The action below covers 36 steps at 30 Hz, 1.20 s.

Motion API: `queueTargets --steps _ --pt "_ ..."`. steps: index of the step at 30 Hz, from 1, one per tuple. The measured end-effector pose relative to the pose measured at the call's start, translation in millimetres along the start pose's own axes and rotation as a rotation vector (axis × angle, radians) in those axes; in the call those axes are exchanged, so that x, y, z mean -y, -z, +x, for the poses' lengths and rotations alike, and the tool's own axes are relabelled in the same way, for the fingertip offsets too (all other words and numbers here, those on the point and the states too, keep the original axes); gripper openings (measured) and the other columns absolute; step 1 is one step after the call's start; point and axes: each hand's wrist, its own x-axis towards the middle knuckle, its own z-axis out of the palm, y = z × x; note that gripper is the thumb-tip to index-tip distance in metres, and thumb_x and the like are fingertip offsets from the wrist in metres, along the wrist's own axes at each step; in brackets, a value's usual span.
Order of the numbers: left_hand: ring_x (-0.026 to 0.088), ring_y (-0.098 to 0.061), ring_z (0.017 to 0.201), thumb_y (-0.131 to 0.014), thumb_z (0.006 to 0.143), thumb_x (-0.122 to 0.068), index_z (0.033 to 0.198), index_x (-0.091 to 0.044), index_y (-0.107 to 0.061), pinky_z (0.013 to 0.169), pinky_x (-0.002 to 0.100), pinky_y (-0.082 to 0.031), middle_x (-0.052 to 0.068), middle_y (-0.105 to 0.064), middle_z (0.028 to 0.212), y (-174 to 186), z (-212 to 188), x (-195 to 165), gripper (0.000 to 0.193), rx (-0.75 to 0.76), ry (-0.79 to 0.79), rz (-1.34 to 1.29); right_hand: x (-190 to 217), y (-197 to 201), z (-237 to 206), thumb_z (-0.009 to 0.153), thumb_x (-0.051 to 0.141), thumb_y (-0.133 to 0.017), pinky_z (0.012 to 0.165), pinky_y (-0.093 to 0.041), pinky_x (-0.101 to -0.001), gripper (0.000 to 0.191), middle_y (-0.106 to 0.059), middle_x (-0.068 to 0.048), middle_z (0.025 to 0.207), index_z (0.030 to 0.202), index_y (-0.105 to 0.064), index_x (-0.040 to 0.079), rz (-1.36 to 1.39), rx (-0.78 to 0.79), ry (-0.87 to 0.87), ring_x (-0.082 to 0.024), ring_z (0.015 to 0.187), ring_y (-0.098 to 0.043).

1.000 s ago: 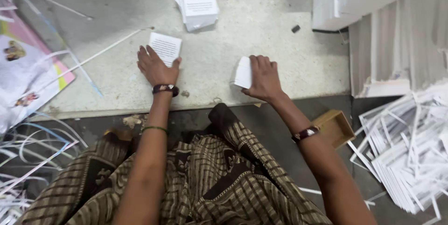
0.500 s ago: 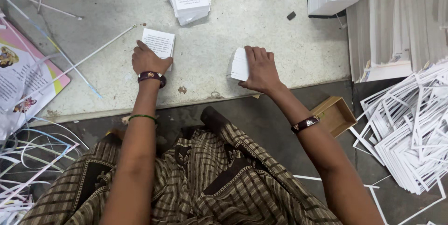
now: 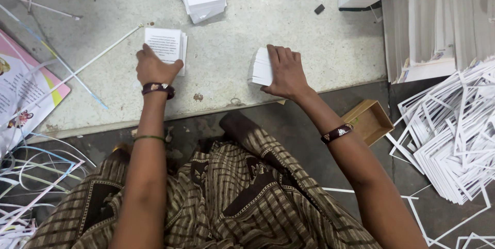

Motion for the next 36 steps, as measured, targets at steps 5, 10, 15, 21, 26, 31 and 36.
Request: queueTargets --steps 5,10,15,21,26,31,36 --pt "0.044 -0.063 0.105 -0.087 0.067 -0.045 0.144 0.007 -0.045 0.087 0.052 -0.055 0.027 -0.057 0.122 1 -4 8 0.102 -0.035 -0.008 -0.055 -2 -2 0 0.056 0.050 -0.093 0.105 -0.034 -0.0517 0.122 -0.050 -0.020 0.135 0.149 -0.035 -0.004 -0.011 0.016 -0.001 -0.036 0.126 -0.046" --pt "0.042 -0.062 0.110 -0.092 0.071 -0.040 0.153 0.006 -0.035 0.092 0.051 -0.056 0.027 -0.058 0.124 5 -8 4 0.110 -0.119 -0.094 -0.151 -3 -4 -1 0.056 0.052 -0.093 0.105 -0.034 -0.0518 0.125 -0.048 -0.022 0.136 0.150 -0.032 -0.005 -0.021 0.018 0.008 -0.036 0.126 -0.046" --pt "0.032 -0.068 0.105 -0.096 0.071 -0.034 0.166 -0.014 -0.012 0.082 0.048 -0.062 0.023 -0.055 0.129 -19 -61 -37 0.129 0.128 -0.066 -0.584 -4 -4 6 0.053 0.055 -0.092 0.099 -0.037 -0.0523 0.131 -0.049 -0.021 0.133 0.153 -0.030 -0.004 -0.021 0.064 -0.025 -0.035 0.122 -0.047" --pt "0.030 -0.070 0.100 -0.089 0.072 -0.031 0.166 -0.014 -0.002 0.079 0.039 -0.061 0.028 -0.066 0.125 -92 -150 -112 0.130 0.450 0.226 -1.144 -9 -3 25 0.054 0.058 -0.091 0.096 -0.039 -0.0540 0.129 -0.051 -0.020 0.129 0.152 -0.032 -0.001 0.054 0.068 -0.165 -0.036 0.123 -0.048" --pt "0.026 -0.062 0.120 -0.083 0.085 -0.034 0.164 -0.002 0.001 0.097 0.035 -0.055 0.021 -0.060 0.136 -123 -163 -160 0.119 0.323 0.205 -1.429 -10 -6 31 0.061 0.056 -0.085 0.094 -0.041 -0.0540 0.123 -0.052 -0.020 0.131 0.155 -0.032 -0.002 0.059 0.018 -0.240 -0.036 0.121 -0.050" --pt "0.022 -0.056 0.126 -0.082 0.092 -0.035 0.166 -0.002 0.002 0.101 0.033 -0.050 0.014 -0.052 0.145 -127 -164 -179 0.117 0.296 0.170 -1.623 -17 -6 36 0.058 0.054 -0.083 0.095 -0.041 -0.0528 0.127 -0.050 -0.022 0.136 0.156 -0.027 -0.004 0.079 0.033 -0.216 -0.038 0.123 -0.050" --pt "0.021 -0.062 0.111 -0.082 0.085 -0.032 0.166 -0.004 0.002 0.091 0.031 -0.053 0.016 -0.062 0.130 -121 -162 -186 0.120 0.291 0.246 -1.425 -23 -4 38 0.066 0.067 -0.081 0.101 -0.039 -0.0543 0.134 -0.045 -0.027 0.145 0.159 -0.020 -0.008 0.152 0.118 -0.207 -0.040 0.130 -0.046"
